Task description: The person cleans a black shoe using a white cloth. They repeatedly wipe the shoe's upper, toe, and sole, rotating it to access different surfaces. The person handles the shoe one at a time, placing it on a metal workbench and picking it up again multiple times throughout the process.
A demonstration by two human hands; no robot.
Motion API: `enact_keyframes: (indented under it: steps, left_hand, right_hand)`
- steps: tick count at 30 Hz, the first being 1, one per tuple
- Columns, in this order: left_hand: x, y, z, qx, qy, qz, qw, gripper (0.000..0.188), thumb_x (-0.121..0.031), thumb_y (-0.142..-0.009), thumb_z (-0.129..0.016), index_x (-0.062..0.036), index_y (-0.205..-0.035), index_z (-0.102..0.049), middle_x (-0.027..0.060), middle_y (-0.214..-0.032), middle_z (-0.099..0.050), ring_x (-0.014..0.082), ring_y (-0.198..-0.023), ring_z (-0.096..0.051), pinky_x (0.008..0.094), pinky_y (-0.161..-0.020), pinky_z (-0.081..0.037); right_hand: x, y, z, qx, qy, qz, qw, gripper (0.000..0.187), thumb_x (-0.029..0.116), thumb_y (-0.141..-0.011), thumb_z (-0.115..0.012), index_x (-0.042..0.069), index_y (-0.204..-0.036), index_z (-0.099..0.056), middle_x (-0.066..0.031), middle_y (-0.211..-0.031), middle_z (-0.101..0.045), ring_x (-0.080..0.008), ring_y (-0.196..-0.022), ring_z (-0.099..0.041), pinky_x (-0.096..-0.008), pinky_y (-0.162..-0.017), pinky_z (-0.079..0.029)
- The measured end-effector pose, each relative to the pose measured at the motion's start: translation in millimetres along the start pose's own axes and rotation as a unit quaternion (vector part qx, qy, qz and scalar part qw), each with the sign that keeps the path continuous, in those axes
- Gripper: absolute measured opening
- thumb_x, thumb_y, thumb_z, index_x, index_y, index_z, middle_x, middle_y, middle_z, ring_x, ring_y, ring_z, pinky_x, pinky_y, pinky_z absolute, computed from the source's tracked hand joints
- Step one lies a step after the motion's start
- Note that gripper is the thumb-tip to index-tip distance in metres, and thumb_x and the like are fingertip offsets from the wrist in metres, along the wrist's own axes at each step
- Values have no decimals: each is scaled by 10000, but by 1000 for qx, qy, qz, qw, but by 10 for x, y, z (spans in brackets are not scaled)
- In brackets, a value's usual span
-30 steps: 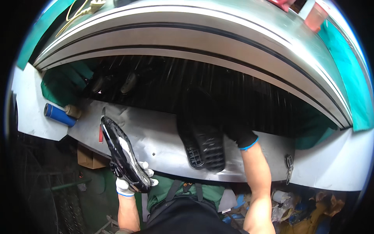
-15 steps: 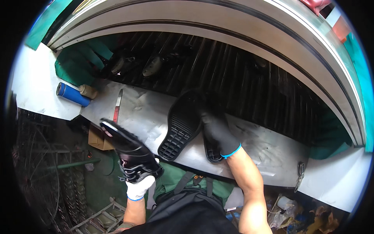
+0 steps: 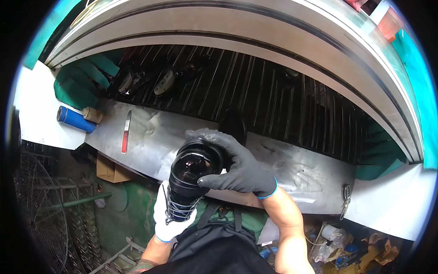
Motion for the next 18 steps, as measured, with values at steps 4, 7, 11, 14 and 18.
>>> enact_keyframes:
  steps: [4, 7, 11, 14, 18]
  left_hand:
    - [-55, -25, 19, -2, -18, -20, 1000, 691, -157, -687, -899, 7, -1297, -619, 180, -1142, -697, 353, -1004, -695, 408, -902, -556]
    - [-160, -93, 54, -15, -17, -38, 999, 528, -84, -697, -850, -26, -1168, -621, 129, -991, -677, 298, -835, -681, 366, -776, -556]
    - [-120, -66, 27, -2, -29, -13, 999, 617, -157, -710, -891, -5, -1253, -642, 166, -1096, -704, 344, -961, -699, 401, -872, -562]
    - [-71, -27, 24, -2, -34, -6, 999, 676, -199, -712, -918, 6, -1299, -653, 182, -1151, -722, 364, -1025, -713, 416, -920, -567]
    - [-189, -80, 77, -28, -26, -40, 998, 467, -77, -712, -841, -23, -1127, -631, 125, -955, -665, 304, -797, -664, 365, -752, -548]
  right_hand:
    - [-35, -14, -16, 23, -29, -13, 999, 898, 56, -781, -941, 86, -1542, -464, -208, -1615, -461, -292, -1463, -490, -433, -1204, -438]
    - [-49, -21, -29, 30, -41, -17, 999, 873, 65, -787, -940, 74, -1531, -483, -197, -1605, -480, -283, -1447, -510, -431, -1196, -447]
    - [-77, -17, -27, 28, -38, -14, 999, 865, 70, -787, -940, 61, -1527, -494, -173, -1587, -511, -266, -1429, -530, -429, -1187, -458]
    - [-66, -44, -42, 39, -27, -24, 999, 858, 71, -787, -939, 58, -1526, -503, -166, -1584, -517, -261, -1422, -539, -425, -1181, -466]
    - [-103, -30, -37, 12, -50, -39, 998, 913, 13, -696, -976, 162, -1492, -552, -230, -1528, -560, -356, -1407, -565, -496, -1155, -504]
Point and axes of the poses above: each hand's wrist, its own y-axis away from the middle knuckle, its own z-axis out of the back of the hand, x = y × z, the point moved 10 cm from there along -y, towards the middle knuckle
